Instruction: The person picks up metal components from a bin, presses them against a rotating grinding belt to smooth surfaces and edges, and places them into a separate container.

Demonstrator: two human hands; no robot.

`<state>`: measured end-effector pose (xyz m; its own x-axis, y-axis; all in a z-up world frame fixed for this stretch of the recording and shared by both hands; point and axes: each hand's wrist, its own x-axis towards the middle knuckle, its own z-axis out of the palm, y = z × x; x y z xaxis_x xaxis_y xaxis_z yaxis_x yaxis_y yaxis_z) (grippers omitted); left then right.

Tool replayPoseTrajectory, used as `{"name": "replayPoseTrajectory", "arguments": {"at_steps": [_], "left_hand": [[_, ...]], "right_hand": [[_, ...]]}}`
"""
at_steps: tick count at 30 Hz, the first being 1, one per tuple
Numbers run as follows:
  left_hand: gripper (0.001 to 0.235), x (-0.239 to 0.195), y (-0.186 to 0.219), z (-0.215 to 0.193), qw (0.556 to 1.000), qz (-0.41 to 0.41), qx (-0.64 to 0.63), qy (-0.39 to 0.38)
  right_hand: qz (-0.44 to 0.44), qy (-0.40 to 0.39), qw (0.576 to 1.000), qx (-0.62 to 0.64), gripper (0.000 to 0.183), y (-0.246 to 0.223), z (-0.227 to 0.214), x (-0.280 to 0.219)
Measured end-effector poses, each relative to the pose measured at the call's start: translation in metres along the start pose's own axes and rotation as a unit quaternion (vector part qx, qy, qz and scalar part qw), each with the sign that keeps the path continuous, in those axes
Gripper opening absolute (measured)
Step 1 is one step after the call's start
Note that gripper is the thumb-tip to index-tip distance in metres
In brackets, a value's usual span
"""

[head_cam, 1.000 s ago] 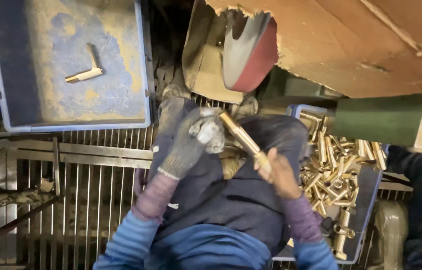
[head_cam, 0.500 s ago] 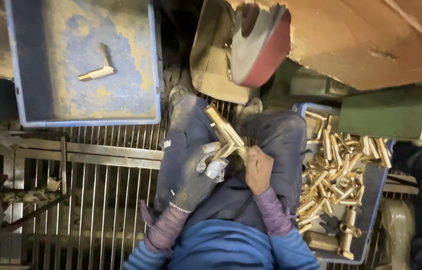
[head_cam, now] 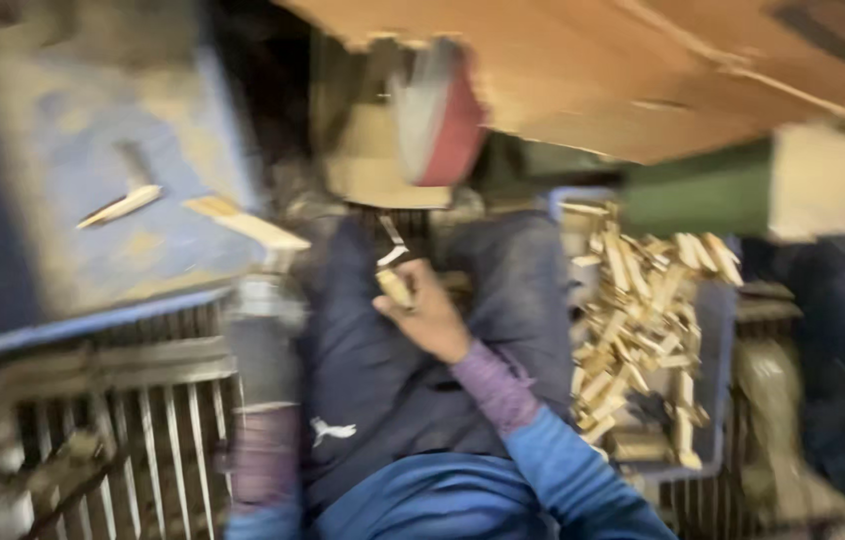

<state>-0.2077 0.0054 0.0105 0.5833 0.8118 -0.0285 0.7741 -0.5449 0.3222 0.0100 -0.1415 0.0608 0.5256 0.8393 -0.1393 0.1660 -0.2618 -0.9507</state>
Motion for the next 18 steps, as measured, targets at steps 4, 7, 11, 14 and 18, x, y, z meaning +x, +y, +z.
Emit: {"name": "replayPoseTrajectory", "arguments": {"at_steps": [4,7,11,14,18], "left_hand": [[0.063,0.056,-0.078,0.007,0.985,-0.152,0.067,-0.041],[0.040,0.090,-0.071,-0.013,0.987,-0.150,-0.045,-0.033],[0.034,0.047,-0.003,-0.064,0.736,-0.155,-0.659,0.013],[0.031,0.001,0.066,-0.087,0.913,-0.029,-0.408,0.006],[0.052,-0.018,0.100,-0.092,0.889,0.061,-0.453,0.004]], "right_hand": [[0.009,0.056,0.991,-0.120,0.035,-0.014,-0.040,-0.032],[0.032,0.169,0.981,-0.085,0.032,-0.017,-0.094,-0.074],[0.112,0.332,0.920,-0.177,0.022,0.050,-0.176,-0.115],[0.193,0.335,0.863,-0.325,0.033,0.139,-0.236,-0.133],[0.357,0.204,0.803,-0.430,0.047,0.215,-0.277,-0.150]]}}
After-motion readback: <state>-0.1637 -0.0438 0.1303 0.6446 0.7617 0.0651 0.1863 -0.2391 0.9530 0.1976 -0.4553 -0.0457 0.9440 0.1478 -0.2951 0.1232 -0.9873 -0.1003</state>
